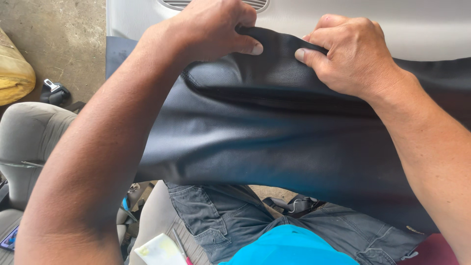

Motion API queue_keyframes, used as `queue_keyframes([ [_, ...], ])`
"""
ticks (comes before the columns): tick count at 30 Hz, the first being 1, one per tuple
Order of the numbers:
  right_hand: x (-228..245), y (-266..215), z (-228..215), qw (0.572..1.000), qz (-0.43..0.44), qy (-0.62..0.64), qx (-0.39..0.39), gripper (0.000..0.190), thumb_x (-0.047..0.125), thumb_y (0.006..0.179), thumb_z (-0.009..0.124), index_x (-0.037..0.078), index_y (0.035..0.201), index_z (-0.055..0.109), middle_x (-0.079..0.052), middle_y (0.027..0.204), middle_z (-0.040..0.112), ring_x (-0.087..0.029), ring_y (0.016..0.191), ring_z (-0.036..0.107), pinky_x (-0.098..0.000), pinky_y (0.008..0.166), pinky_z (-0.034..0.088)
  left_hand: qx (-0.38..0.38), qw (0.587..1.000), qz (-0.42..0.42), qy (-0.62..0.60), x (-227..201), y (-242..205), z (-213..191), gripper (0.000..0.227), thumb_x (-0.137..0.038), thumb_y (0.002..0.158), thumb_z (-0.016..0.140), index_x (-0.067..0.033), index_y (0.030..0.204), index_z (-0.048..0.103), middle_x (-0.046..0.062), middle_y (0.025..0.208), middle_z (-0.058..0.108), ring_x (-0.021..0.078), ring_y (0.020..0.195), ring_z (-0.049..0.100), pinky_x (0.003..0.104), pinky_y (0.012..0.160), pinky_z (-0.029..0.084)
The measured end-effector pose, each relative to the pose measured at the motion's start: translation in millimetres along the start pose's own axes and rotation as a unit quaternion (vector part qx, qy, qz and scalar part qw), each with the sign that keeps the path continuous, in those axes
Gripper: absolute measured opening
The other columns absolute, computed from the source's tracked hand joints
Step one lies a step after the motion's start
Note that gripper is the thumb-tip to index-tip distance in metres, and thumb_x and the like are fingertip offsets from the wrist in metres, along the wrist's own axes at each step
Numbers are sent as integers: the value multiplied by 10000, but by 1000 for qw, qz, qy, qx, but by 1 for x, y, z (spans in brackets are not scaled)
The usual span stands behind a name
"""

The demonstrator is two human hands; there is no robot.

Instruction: The person applies a piece of dark upholstery material to a car door panel, smoothing it by hand and pressing it into the contours.

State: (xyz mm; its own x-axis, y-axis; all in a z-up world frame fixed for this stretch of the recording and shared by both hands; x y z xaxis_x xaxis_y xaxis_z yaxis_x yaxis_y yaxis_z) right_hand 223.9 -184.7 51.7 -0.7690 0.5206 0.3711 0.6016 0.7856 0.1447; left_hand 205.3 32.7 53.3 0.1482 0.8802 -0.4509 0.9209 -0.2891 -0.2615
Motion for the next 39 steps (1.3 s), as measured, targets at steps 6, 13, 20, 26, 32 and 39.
queue_keyframes([
  [6, 0, 2, -2, 1000, 15, 12, 13, 153, 201, 999, 783, 53, 1027, 806, -67, 996, 752, -236, 778, 715, -357, 734, 580, -203, 949, 239, -8, -3, 0, 8, 336, -333, 976, 813, -51, 843, 687, 98, 861, 672, 329, 823, 680, 458, 705, 513],
  [13, 1, 4, -5, 1000, -3, -12, 20, 183, 226, 1008, 783, 44, 1000, 800, -64, 1053, 753, -238, 836, 719, -352, 752, 578, -163, 962, 219, 23, 12, 10, 27, 426, -408, 1088, 743, -72, 847, 646, 72, 783, 638, 302, 834, 646, 461, 740, 502],
  [20, -3, 6, -3, 998, 35, -3, 52, 187, 250, 987, 774, 69, 1023, 801, -44, 1016, 757, -231, 793, 716, -354, 715, 570, -165, 957, 239, -6, 16, 24, 25, 412, -402, 1061, 744, -66, 835, 669, 68, 744, 620, 279, 841, 624, 449, 748, 512],
  [26, 1, 8, -7, 999, 10, -29, 32, 196, 264, 983, 773, 69, 997, 793, -47, 1067, 756, -237, 854, 723, -358, 746, 575, -134, 970, 199, -50, 24, 29, 25, 393, -402, 1036, 735, -51, 862, 699, 117, 768, 603, 287, 798, 620, 453, 714, 500],
  [32, 7, 12, -11, 998, 37, -30, 34, 222, 275, 965, 780, 68, 1044, 790, -52, 1063, 748, -242, 877, 724, -360, 775, 577, -136, 965, 208, -80, 31, 32, 27, 380, -392, 1027, 715, -53, 858, 696, 125, 750, 604, 303, 798, 618, 472, 720, 494],
  [39, 89, 16, -34, 972, -2, -230, -49, 300, 196, 826, 788, 20, 1061, 728, -141, 1125, 714, -330, 1094, 671, -437, 904, 523, -147, 956, 239, -85, 32, 37, 28, 395, -380, 1022, 710, -54, 804, 658, 137, 670, 608, 343, 755, 618, 498, 695, 484],
])
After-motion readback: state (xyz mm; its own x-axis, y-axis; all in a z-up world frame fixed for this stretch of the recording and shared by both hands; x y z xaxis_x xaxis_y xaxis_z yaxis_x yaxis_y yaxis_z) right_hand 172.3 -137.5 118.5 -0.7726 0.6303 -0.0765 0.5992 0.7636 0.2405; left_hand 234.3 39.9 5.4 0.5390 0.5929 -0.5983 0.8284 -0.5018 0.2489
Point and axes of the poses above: each hand's wrist, its own y-axis towards the middle knuckle, its own z-axis out of the palm, x = y × z, the point moved 6 cm from there along y, towards the middle knuckle
